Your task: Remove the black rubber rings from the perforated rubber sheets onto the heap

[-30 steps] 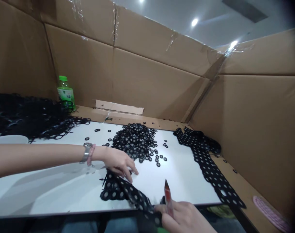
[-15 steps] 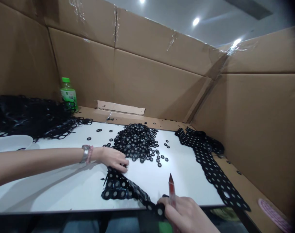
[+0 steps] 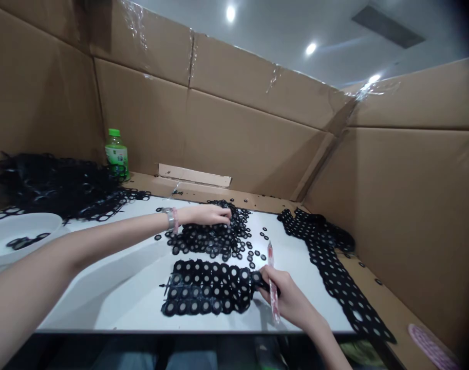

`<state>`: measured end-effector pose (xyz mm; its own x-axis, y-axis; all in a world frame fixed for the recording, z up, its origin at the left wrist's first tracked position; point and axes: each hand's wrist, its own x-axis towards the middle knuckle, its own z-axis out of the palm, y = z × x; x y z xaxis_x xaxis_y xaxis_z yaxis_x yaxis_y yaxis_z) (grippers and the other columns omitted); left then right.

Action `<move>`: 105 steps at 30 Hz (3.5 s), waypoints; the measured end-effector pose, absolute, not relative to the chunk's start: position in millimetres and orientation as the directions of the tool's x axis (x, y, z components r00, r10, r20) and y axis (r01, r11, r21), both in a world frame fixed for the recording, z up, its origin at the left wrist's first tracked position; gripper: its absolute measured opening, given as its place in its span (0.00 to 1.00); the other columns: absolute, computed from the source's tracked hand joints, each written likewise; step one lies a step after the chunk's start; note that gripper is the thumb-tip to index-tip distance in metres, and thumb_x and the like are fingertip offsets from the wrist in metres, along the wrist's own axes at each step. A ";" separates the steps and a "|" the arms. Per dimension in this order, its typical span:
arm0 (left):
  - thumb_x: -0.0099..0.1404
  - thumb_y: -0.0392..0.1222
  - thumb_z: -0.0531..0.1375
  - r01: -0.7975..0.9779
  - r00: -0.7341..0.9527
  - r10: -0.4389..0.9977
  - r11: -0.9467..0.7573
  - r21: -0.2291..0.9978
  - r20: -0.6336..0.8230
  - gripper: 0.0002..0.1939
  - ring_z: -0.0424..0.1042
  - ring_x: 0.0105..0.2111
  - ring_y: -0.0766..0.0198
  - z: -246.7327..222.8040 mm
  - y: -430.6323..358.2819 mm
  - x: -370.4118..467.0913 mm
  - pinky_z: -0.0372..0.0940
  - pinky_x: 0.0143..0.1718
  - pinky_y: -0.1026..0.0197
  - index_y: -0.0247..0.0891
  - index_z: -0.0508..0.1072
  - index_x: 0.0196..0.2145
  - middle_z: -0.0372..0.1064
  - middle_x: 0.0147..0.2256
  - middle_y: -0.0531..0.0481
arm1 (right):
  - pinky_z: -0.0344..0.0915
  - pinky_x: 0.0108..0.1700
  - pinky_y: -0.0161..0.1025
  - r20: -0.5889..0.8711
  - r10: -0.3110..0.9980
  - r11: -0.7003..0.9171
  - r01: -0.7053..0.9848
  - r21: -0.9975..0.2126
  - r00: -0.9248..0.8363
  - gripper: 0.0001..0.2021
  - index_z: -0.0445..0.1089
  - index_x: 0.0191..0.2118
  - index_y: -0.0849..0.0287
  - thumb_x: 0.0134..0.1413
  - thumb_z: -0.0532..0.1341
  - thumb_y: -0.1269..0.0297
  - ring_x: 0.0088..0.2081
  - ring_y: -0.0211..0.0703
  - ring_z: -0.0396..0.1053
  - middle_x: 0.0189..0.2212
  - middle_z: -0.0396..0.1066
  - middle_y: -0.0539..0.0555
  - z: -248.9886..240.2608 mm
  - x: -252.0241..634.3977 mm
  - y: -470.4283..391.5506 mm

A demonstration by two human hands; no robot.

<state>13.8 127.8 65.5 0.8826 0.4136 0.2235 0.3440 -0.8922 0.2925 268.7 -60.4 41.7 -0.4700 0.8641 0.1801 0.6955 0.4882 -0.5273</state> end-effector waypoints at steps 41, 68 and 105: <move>0.65 0.47 0.47 0.566 0.616 0.775 -0.560 0.605 0.140 0.13 0.62 0.28 0.63 90.3 -78.4 -59.6 0.54 0.30 0.64 0.40 0.68 0.35 0.64 0.27 0.52 | 0.60 0.40 0.41 0.138 0.842 0.369 0.372 -0.852 -0.521 0.18 0.49 0.28 0.54 0.44 0.62 0.57 0.38 0.46 0.65 0.35 0.69 0.53 108.4 273.0 -67.5; 0.58 0.48 0.52 0.631 0.423 0.905 -0.259 0.732 -0.045 0.15 0.61 0.24 0.64 6.3 -54.6 -73.3 0.51 0.26 0.66 0.34 0.70 0.26 0.62 0.21 0.53 | 0.65 0.27 0.32 0.177 0.984 0.155 -0.396 -0.905 -0.018 0.19 0.68 0.41 0.58 0.54 0.51 0.49 0.28 0.37 0.70 0.32 0.75 0.56 65.0 130.8 -35.8; 0.61 0.47 0.51 0.590 0.289 0.957 -0.207 0.780 0.035 0.15 0.60 0.24 0.67 -9.4 -63.6 -75.7 0.51 0.26 0.66 0.36 0.68 0.25 0.62 0.22 0.55 | 0.46 0.20 0.32 0.239 0.941 0.310 0.325 -0.893 -0.242 0.13 0.52 0.14 0.57 0.38 0.57 0.72 0.16 0.32 0.49 0.11 0.51 0.43 -11.3 88.7 -43.1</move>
<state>-75.7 -63.6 -9.4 0.2890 0.9567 0.0351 0.5904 -0.2070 0.7802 88.7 -43.1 -11.3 -0.2419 0.9405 0.2386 0.3249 0.3102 -0.8934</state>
